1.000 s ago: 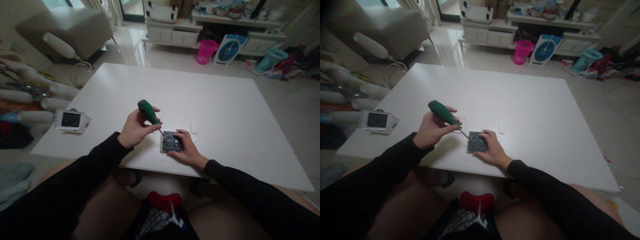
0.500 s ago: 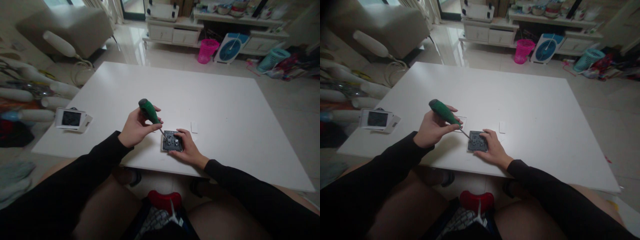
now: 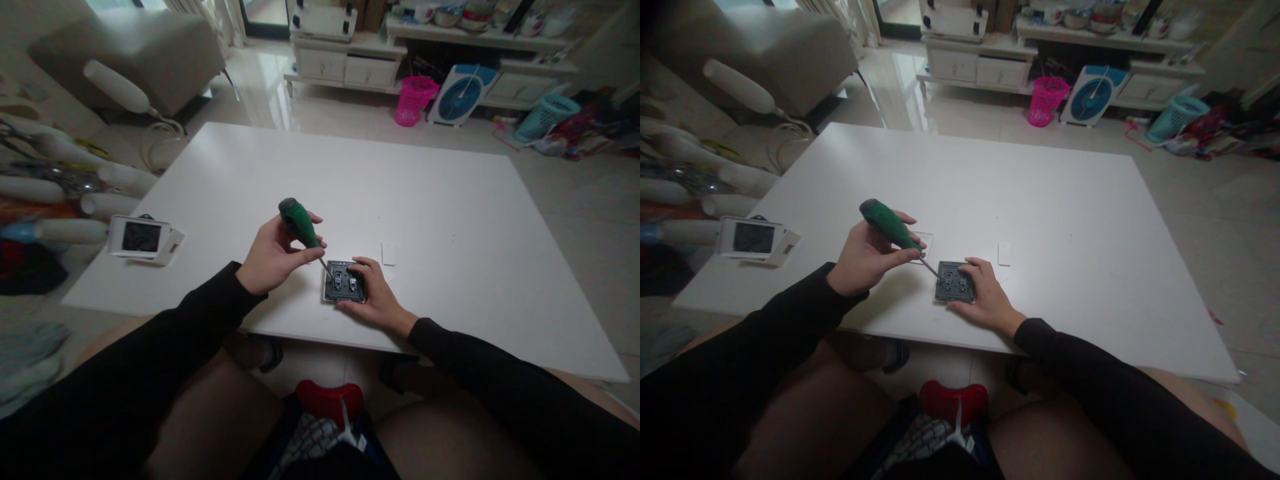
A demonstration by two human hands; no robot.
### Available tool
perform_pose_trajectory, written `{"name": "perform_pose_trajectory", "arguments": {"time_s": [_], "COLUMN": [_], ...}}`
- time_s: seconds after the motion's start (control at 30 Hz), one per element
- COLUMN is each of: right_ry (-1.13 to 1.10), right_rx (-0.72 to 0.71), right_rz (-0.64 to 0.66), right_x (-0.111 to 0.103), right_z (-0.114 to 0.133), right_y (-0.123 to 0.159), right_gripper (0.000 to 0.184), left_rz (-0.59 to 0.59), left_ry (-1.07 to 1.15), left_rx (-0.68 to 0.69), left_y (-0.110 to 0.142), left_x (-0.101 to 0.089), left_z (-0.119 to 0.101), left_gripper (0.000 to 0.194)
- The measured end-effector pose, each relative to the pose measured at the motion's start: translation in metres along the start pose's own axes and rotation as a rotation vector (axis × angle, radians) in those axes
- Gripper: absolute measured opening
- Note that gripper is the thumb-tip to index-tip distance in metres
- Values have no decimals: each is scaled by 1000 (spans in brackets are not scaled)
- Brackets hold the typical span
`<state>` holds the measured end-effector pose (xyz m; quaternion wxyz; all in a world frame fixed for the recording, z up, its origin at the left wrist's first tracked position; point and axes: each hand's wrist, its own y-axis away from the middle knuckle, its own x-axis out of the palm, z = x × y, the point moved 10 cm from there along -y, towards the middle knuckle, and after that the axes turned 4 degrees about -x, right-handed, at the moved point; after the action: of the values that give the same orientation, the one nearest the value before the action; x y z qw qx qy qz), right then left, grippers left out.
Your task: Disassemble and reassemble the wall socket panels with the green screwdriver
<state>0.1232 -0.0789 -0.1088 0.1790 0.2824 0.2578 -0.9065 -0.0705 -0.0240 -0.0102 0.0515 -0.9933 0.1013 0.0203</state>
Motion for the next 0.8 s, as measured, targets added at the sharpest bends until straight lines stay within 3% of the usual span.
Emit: {"name": "perform_pose_trajectory", "arguments": {"time_s": [0.53, 0.8], "right_ry": [5, 1], "right_rx": [7, -1], "right_rz": [6, 5], "right_x": [0, 0], "right_z": [0, 1], "right_y": [0, -1], "right_gripper": [76, 76], "left_rz": [2, 62], "left_ry": [-65, -102], "left_rx": [21, 83], "left_y": [6, 17], "left_x": [5, 18], "left_z": [-8, -16], "left_gripper": [55, 50]}}
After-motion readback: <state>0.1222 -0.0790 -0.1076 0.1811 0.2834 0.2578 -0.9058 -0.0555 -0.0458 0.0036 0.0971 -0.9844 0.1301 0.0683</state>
